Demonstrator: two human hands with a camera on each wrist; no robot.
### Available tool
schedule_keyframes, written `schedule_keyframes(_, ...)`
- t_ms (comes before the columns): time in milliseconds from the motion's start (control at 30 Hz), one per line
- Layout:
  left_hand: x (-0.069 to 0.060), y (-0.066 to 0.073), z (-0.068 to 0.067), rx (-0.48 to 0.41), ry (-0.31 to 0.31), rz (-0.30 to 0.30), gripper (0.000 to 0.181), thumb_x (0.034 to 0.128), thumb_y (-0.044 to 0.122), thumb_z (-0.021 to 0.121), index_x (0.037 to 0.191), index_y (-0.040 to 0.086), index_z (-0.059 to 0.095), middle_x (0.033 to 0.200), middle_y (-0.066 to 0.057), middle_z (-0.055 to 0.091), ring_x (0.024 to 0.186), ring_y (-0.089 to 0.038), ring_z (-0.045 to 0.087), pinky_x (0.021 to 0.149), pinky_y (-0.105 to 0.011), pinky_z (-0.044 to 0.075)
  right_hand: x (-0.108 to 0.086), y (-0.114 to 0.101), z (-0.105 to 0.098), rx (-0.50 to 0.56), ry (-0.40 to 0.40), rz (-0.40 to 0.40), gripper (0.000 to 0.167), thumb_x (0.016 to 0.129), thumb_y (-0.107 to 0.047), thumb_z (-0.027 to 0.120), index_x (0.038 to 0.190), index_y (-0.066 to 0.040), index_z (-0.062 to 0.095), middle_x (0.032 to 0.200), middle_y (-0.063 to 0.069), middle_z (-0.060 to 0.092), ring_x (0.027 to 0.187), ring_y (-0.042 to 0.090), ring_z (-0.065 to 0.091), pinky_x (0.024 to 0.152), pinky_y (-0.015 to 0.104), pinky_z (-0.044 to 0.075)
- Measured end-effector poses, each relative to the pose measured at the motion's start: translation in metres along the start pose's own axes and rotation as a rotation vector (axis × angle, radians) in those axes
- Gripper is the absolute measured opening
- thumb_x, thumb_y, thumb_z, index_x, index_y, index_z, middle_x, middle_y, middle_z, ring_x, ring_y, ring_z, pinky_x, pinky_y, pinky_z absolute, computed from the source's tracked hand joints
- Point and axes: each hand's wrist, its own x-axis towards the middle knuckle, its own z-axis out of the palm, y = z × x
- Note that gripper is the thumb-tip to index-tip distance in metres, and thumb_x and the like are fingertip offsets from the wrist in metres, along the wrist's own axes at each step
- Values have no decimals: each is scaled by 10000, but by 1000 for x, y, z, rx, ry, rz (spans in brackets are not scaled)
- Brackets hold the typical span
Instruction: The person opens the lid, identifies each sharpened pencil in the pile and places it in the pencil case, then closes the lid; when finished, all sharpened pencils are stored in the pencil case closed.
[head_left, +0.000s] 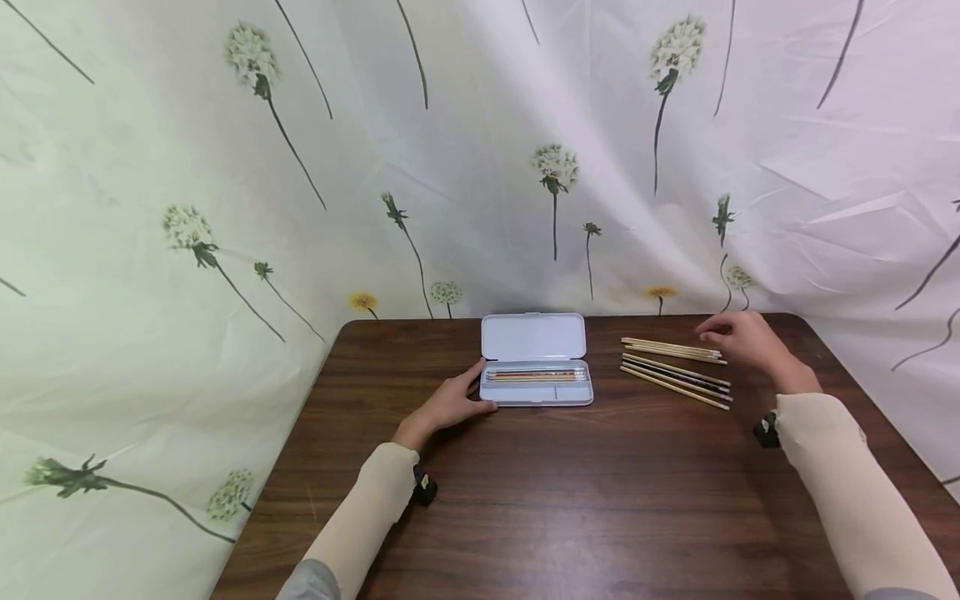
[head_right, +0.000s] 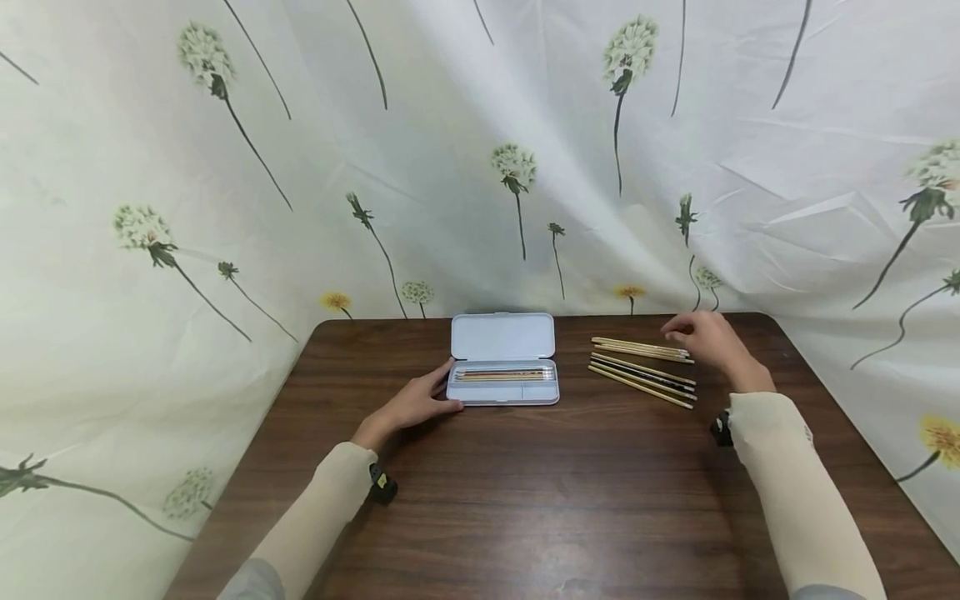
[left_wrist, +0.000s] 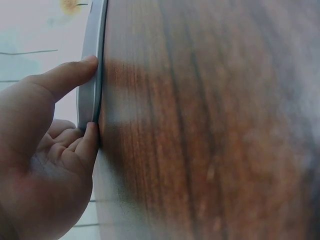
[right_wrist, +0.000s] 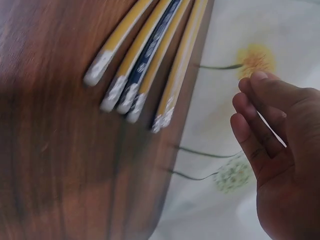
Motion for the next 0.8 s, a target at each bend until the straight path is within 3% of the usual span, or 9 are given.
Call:
schedule_keyframes(167, -2, 3, -2, -3, -3, -1, 955, 998, 353, 776, 1726, 172, 185, 1763, -117, 273, 1583, -297, 390, 1266, -488, 378, -1, 13, 5, -23, -20, 10, 134, 999, -58, 708, 1056, -7, 819, 1041, 221, 795, 764, 169, 678, 718, 408, 539)
schedule_keyframes(533, -2, 1, -1, -4, -10, 21, 952, 999, 347, 775, 1723, 142, 191, 1768, -124, 248, 1594, -298, 363, 1280, -489, 352, -11, 30, 28, -31, -121, 89, 152, 1024, -13, 654, 1058, 26, 797, 1129, 284, 754, 1000, 412, 699, 872, 606, 543)
schedule_keyframes(800, -3, 0, -2, -9, -3, 21, 954, 997, 346, 779, 1722, 142, 194, 1769, -119, 248, 1597, -293, 360, 1282, -487, 351, -4, 29, 31, -106, -146, 57, 156, 997, 29, 637, 1031, 24, 790, 1008, 214, 751, 921, 349, 687, 840, 584, 547)
